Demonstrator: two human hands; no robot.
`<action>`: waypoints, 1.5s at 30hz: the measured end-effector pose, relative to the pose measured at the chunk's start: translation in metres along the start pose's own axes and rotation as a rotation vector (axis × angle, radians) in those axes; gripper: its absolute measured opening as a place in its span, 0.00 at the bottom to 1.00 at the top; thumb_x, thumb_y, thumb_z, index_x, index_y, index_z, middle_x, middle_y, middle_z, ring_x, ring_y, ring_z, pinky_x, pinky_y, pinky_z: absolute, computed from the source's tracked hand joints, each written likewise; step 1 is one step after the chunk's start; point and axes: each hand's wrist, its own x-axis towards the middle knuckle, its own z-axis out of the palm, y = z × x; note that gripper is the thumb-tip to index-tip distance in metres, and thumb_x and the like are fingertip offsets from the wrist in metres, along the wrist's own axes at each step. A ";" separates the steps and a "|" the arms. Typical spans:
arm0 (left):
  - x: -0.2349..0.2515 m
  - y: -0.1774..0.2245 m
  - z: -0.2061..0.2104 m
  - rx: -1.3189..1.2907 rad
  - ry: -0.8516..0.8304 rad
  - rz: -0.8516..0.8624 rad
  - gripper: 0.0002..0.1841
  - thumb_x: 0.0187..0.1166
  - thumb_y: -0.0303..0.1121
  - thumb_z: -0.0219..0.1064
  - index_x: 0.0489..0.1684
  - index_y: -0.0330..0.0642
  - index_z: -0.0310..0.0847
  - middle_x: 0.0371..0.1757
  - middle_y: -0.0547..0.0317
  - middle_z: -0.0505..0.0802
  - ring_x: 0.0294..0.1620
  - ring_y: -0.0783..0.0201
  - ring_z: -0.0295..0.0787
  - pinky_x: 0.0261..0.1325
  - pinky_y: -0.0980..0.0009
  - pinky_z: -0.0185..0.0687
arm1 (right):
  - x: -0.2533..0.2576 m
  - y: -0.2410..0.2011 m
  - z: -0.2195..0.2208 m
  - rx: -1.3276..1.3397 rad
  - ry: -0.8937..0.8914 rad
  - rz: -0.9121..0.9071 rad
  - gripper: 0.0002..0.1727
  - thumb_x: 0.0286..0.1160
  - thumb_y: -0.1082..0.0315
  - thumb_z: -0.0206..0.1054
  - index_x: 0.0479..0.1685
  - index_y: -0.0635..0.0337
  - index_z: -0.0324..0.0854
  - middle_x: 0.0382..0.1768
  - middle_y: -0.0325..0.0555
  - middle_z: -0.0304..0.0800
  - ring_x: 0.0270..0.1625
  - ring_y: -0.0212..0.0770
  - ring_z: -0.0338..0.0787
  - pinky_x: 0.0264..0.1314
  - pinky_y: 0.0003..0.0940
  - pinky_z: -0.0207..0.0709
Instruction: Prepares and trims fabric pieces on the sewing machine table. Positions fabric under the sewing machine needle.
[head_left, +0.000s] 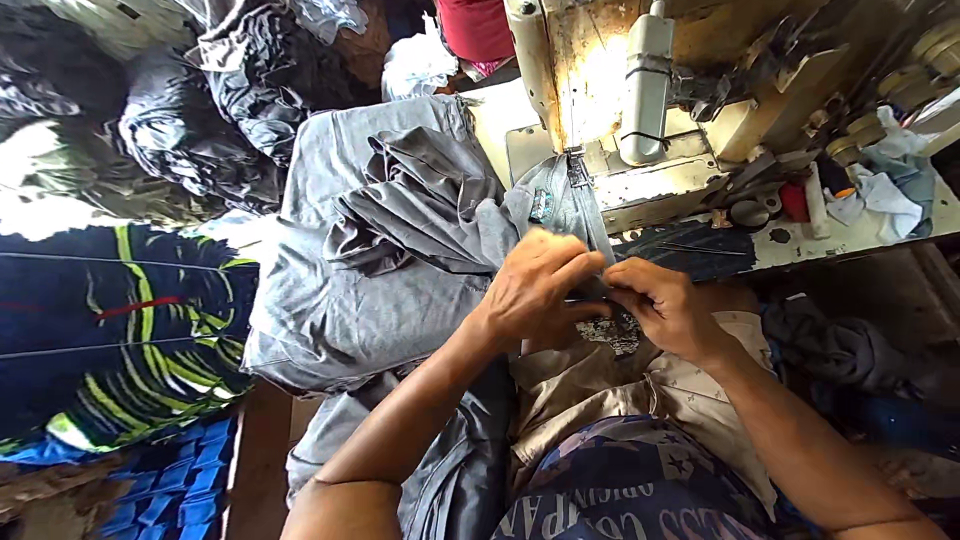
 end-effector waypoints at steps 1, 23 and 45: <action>-0.002 -0.007 0.009 0.122 -0.026 -0.011 0.20 0.74 0.46 0.74 0.62 0.50 0.88 0.56 0.53 0.90 0.59 0.53 0.84 0.70 0.50 0.73 | -0.003 0.000 0.001 0.014 0.036 0.016 0.07 0.81 0.72 0.68 0.49 0.63 0.89 0.51 0.43 0.91 0.52 0.33 0.92 0.54 0.30 0.90; 0.030 -0.053 -0.006 0.435 -0.132 -0.110 0.11 0.79 0.22 0.56 0.41 0.44 0.87 0.59 0.58 0.93 0.66 0.52 0.85 0.75 0.45 0.65 | 0.030 0.021 0.012 0.059 0.235 0.208 0.07 0.82 0.69 0.67 0.47 0.59 0.89 0.42 0.40 0.91 0.32 0.28 0.85 0.34 0.25 0.82; 0.036 -0.053 -0.120 0.219 -0.395 -0.066 0.17 0.72 0.51 0.74 0.27 0.47 0.87 0.72 0.51 0.85 0.80 0.44 0.73 0.83 0.36 0.56 | 0.070 0.028 0.007 0.007 0.171 0.099 0.07 0.81 0.76 0.65 0.47 0.60 0.88 0.49 0.44 0.91 0.48 0.32 0.91 0.53 0.28 0.86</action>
